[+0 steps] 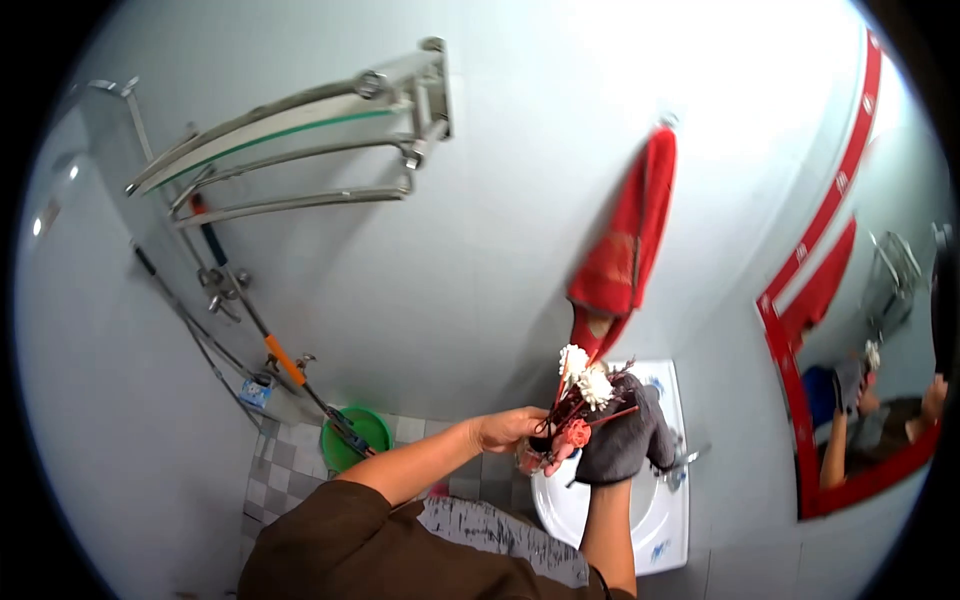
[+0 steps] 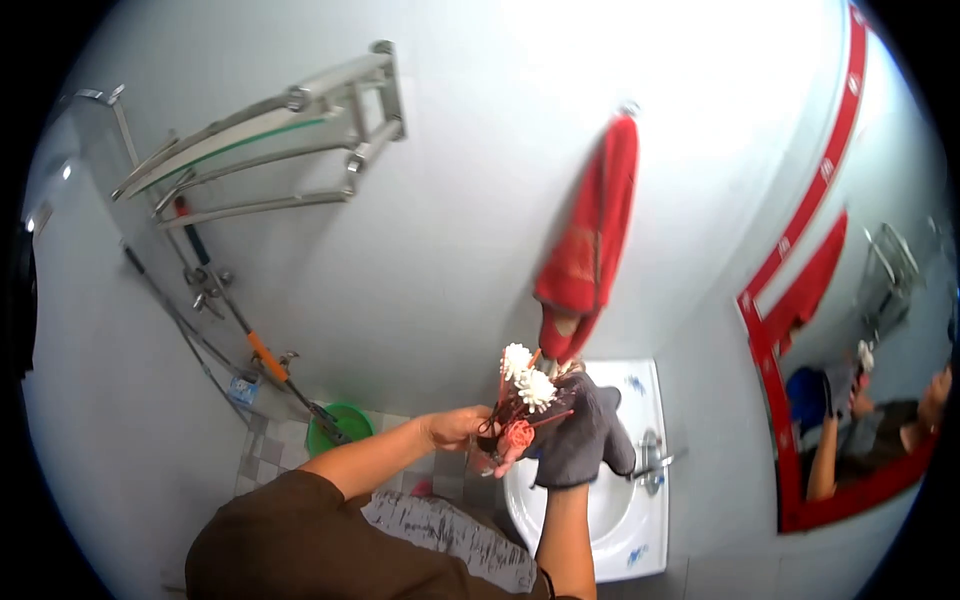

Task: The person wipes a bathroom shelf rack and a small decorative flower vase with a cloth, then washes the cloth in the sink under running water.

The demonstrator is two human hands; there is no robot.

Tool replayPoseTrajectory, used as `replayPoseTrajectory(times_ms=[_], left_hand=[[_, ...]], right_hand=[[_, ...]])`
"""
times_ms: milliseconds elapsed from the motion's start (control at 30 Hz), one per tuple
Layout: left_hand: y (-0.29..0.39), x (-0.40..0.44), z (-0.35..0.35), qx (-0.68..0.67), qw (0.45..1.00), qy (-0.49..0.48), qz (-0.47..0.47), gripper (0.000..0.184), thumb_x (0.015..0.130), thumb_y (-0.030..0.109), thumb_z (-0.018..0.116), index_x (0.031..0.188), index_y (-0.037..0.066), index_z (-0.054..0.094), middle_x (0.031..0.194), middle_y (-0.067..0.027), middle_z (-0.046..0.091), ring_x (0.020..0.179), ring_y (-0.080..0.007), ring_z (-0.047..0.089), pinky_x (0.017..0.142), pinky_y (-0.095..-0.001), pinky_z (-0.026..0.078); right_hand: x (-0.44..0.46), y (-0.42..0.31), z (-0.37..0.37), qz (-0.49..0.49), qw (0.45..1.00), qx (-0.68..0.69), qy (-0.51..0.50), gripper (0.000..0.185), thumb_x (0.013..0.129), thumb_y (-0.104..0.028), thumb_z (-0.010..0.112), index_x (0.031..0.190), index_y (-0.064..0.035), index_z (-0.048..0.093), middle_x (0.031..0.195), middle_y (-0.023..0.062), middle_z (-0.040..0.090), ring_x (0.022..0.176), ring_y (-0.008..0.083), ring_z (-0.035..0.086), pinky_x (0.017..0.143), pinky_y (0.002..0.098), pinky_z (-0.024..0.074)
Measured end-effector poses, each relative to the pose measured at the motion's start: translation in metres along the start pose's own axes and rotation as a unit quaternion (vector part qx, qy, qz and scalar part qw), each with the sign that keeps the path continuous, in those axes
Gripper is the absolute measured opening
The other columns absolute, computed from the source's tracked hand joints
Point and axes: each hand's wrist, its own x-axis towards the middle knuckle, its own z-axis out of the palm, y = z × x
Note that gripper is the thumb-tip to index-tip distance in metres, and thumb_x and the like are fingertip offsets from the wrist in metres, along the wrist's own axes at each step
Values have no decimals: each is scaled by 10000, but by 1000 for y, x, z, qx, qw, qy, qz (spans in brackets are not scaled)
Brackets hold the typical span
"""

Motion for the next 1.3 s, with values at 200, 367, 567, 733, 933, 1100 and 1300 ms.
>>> replayPoseTrajectory(times_ms=[200, 367, 567, 733, 933, 1100, 1300], left_hand=[[28, -42, 10, 71, 988, 57, 128, 484, 825, 526, 563, 976, 68, 530, 948, -110, 559, 799, -243, 588, 638, -316, 473], [26, -92, 8, 64, 965, 136, 214, 416, 845, 491, 557, 910, 80, 537, 961, -113, 563, 836, -251, 602, 672, -320, 482], [35, -139, 15, 45, 939, 190, 283, 383, 835, 461, 587, 897, 85, 552, 946, -100, 566, 852, -259, 607, 696, -338, 486], [60, -177, 11, 108, 919, 232, 299, 383, 814, 460, 601, 856, 84, 545, 901, -111, 575, 846, -298, 603, 727, -392, 494], [109, -249, 4, 80, 893, 249, 366, 345, 852, 404, 560, 919, 65, 556, 932, -120, 570, 861, -292, 603, 754, -402, 487], [151, -311, -7, 112, 861, 268, 416, 347, 867, 406, 531, 858, 59, 541, 897, -125, 570, 818, -285, 607, 728, -401, 490], [184, -348, -13, 132, 855, 260, 429, 350, 865, 416, 540, 859, 66, 544, 863, -114, 574, 794, -275, 609, 718, -387, 493]], right_hand=[[20, -19, 27, -199, 851, -484, -33, 297, 804, -138, 566, 1060, -2, 501, 979, 88, 557, 895, 197, 532, 840, 312, 431], [48, -41, 93, -132, 743, -635, -169, 280, 793, -192, 589, 1019, -36, 539, 923, 94, 551, 843, 217, 526, 770, 291, 439], [67, -31, 125, -234, 815, -511, -143, 265, 789, -170, 584, 1010, -29, 547, 920, 104, 564, 848, 230, 538, 770, 308, 445], [69, -28, 145, -260, 842, -463, -91, 254, 785, -151, 580, 1002, -23, 553, 918, 113, 574, 853, 241, 548, 770, 322, 450], [64, -80, 189, -355, 840, -411, -8, 241, 781, -129, 576, 993, -16, 561, 915, 123, 587, 858, 254, 560, 771, 339, 456], [58, -175, 263, -533, 739, -412, 24, 231, 778, -111, 572, 986, -11, 568, 913, 131, 598, 862, 265, 570, 771, 353, 461], [70, -232, 350, -469, 545, -693, -47, 220, 774, -88, 567, 977, -4, 576, 911, 142, 610, 868, 278, 582, 771, 370, 467]])
